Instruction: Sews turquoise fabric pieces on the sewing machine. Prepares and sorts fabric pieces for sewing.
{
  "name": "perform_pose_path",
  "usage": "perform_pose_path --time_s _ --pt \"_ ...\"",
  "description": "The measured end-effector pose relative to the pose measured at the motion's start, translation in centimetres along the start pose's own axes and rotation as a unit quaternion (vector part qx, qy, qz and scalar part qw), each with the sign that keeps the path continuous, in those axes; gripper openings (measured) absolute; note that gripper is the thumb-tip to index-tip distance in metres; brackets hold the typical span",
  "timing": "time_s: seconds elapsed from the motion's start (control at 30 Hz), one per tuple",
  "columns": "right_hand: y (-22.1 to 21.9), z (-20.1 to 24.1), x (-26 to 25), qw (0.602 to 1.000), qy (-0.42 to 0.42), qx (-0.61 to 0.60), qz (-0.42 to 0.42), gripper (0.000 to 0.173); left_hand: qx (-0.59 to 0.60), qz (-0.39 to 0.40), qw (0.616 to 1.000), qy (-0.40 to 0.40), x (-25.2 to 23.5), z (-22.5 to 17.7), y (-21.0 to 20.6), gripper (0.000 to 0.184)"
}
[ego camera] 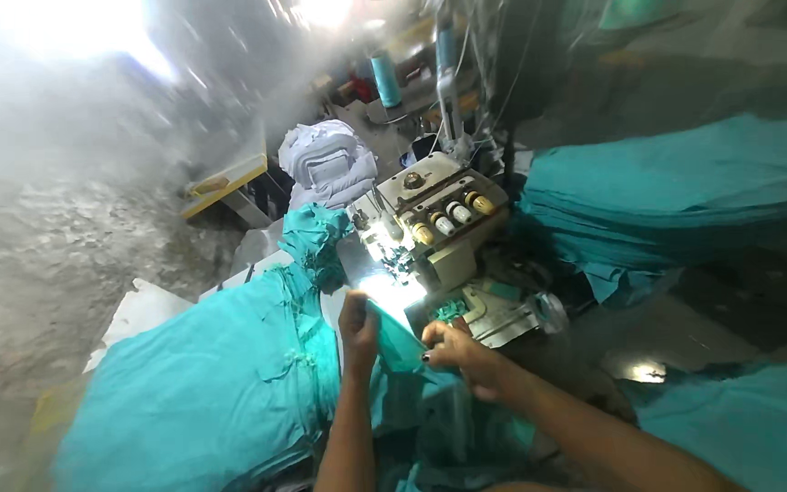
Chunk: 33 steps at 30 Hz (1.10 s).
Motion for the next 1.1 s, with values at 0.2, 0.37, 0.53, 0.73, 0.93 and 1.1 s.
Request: perform_pose_path --time_s 0.2,0.37,0.53,0.73,0.93,1.1 --pt "-1.0 -0.6 -0.3 0.959 -0.079 -0.189 0.196 0.016 0.106 0.050 0.993 0.009 -1.8 0.0 -0.5 0.013" --pt "-0.6 0.8 0.2 0.993 0.094 -0.013 0.068 0.095 0.082 0.038 0.996 0.015 -2.3 0.0 -0.4 0.012" --pt "0.8 1.7 -0.2 0.971 0.184 0.149 -0.033 0.112 -0.098 0.049 0.990 0.085 -2.0 -0.5 -0.6 0.016" --pt "1.3 -0.7 0.9 0.900 0.224 0.367 -0.064 0.026 -0.345 0.083 0.932 0.078 -0.7 -2.3 0.7 0.018" --pt "2.3 -0.8 2.1 0.884 0.247 0.397 0.013 0.022 -0.361 0.169 0.915 0.068 -1.2 -3.8 1.6 0.018" --pt "2.3 -2.6 0.9 0.852 0.260 0.439 -0.121 0.021 -0.350 0.171 0.915 0.107 -1.8 -3.9 2.2 0.020"
Point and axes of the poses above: each hand's wrist, its own x-axis away from the middle knuckle, its own y-axis out of the back of the hand, z = x × y, the point moved 1 cm from there along -x, towards the middle knuckle, and after that the axes turned 10 degrees about x, right-handed, at the moved point
